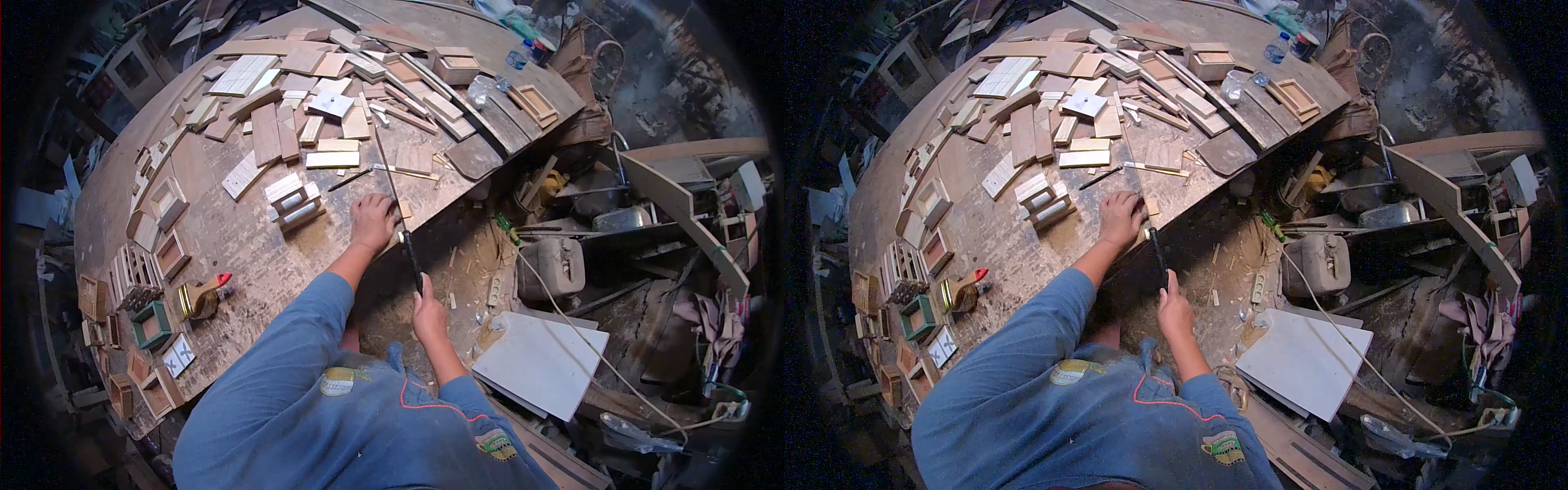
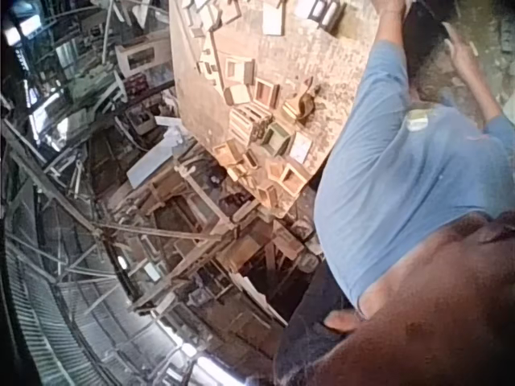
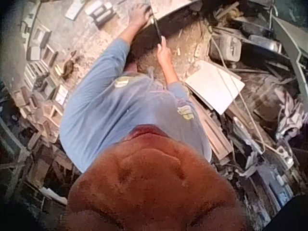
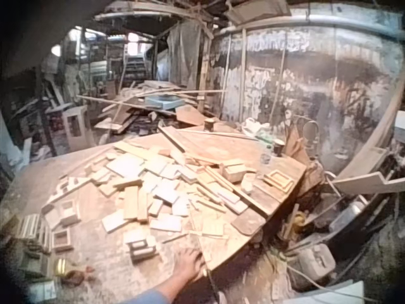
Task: The person cuts a small piece of wood with a hand saw, sands the piece with a sanding block, and fits it onto a small wooden structure.
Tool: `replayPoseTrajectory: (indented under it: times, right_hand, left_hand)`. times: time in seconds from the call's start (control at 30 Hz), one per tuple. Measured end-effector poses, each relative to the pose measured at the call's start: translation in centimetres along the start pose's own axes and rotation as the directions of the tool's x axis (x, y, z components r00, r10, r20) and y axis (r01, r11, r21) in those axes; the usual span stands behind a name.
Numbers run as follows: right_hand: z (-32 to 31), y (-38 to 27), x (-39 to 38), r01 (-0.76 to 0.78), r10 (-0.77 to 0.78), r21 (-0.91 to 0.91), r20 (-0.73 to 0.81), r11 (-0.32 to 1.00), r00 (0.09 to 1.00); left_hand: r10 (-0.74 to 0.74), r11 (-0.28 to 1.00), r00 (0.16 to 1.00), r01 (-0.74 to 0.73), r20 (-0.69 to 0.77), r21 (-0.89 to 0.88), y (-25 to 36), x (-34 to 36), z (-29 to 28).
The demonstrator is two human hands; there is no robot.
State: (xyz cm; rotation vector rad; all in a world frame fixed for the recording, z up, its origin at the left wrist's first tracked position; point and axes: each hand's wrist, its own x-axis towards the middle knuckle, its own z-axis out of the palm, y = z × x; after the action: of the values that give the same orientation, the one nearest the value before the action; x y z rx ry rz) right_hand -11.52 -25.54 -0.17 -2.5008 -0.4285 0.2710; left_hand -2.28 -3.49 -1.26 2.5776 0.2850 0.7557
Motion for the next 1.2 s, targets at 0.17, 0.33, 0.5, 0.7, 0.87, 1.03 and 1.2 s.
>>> replayPoseTrajectory:
  times: [0.17,0.33,0.5,0.7,0.87,1.03,1.2]
  right_hand:
    - [-0.4,-0.6,-0.1,-0.032,0.032,0.013,0.025,0.999,0.999]
    - [-1.2,1.7,-7.5,-0.158,0.152,0.052,0.101,0.986,0.983]
    - [-2.5,1.8,-6.8,-0.223,0.225,-0.036,0.193,0.974,0.955]
    - [-2.0,2.6,-5.9,-0.139,0.136,0.019,0.123,0.990,0.983]
    - [-5.4,1.3,-7.0,-0.136,0.125,0.068,0.145,0.988,0.982]
    - [-3.9,1.6,-5.7,-0.152,0.144,0.035,0.168,0.988,0.975]
    - [-2.6,-0.7,0.9,-0.053,0.051,0.020,0.111,0.998,0.993]
  left_hand:
    - [-0.019,1.000,0.997,0.018,0.075,0.015,0.3,0.4,-0.2]
    - [0.000,0.998,0.998,-0.005,0.063,0.069,-0.2,0.1,0.0]
    - [0.061,0.998,0.997,-0.061,0.045,0.002,-0.2,0.3,0.2]
    - [-0.003,1.000,1.000,0.003,-0.008,-0.005,-0.5,1.0,0.8]
    - [0.048,0.995,0.998,-0.050,0.036,0.082,-0.6,0.8,-0.1]
    - [0.145,0.987,0.989,-0.146,0.020,0.074,-0.5,0.5,-0.5]
    - [0.118,0.992,0.993,-0.118,0.000,0.053,-0.6,0.5,-0.3]
